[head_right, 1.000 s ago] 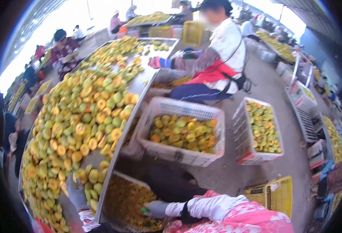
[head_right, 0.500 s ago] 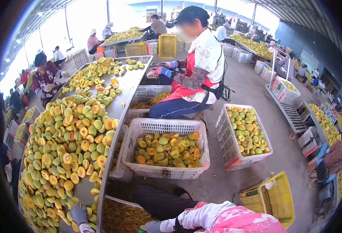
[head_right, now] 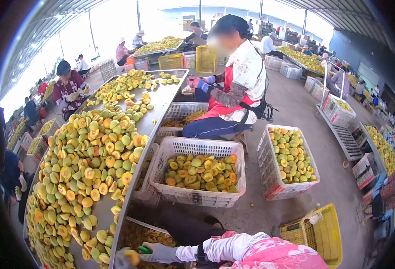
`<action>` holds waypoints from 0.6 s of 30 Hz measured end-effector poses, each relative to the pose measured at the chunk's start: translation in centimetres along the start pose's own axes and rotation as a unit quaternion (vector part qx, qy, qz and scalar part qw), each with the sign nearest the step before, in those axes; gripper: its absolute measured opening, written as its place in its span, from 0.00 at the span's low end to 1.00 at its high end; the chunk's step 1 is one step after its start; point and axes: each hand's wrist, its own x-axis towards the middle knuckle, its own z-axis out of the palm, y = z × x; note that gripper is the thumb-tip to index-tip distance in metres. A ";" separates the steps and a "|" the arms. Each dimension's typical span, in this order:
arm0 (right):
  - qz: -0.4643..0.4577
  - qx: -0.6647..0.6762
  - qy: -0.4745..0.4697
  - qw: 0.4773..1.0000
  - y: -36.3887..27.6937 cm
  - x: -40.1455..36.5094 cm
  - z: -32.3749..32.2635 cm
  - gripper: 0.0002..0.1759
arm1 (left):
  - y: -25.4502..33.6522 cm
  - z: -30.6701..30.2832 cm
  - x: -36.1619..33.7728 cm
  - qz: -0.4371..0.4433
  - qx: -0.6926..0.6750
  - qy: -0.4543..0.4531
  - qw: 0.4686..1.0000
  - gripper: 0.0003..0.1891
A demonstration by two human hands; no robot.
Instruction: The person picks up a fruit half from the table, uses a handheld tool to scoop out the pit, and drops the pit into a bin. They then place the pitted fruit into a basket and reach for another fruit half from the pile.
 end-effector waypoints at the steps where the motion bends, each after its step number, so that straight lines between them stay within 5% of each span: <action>1: 0.002 0.018 -0.005 1.000 0.6 0.3 0.3 0.27 | -0.9 1.1 -2.3 -0.046 0.101 -0.031 0.993 0.17; 2: 0.005 0.036 -0.009 0.999 1.1 0.3 0.5 0.28 | 2.0 1.9 -2.9 -0.245 -0.090 0.011 0.965 0.20; 5: 0.051 0.155 -0.083 0.983 2.2 -0.7 0.8 0.27 | 1.9 2.5 -5.6 -0.213 -0.073 0.056 0.973 0.20; 11: 0.088 0.173 -0.062 0.979 1.7 -1.3 1.4 0.22 | 5.4 0.8 -5.0 -0.287 -0.131 -0.015 0.949 0.18; 14: 0.139 0.296 -0.100 0.940 1.6 -1.4 1.5 0.18 | 7.7 1.2 -4.3 -0.218 -0.124 0.023 0.968 0.17; 16: 0.154 0.314 -0.117 0.930 1.3 -1.3 0.2 0.17 | 7.2 2.1 -4.2 -0.013 0.032 0.094 0.995 0.18; 18: 0.225 0.366 -0.196 0.882 0.7 -2.5 2.3 0.18 | 4.9 3.4 -4.6 0.074 0.157 0.182 0.968 0.20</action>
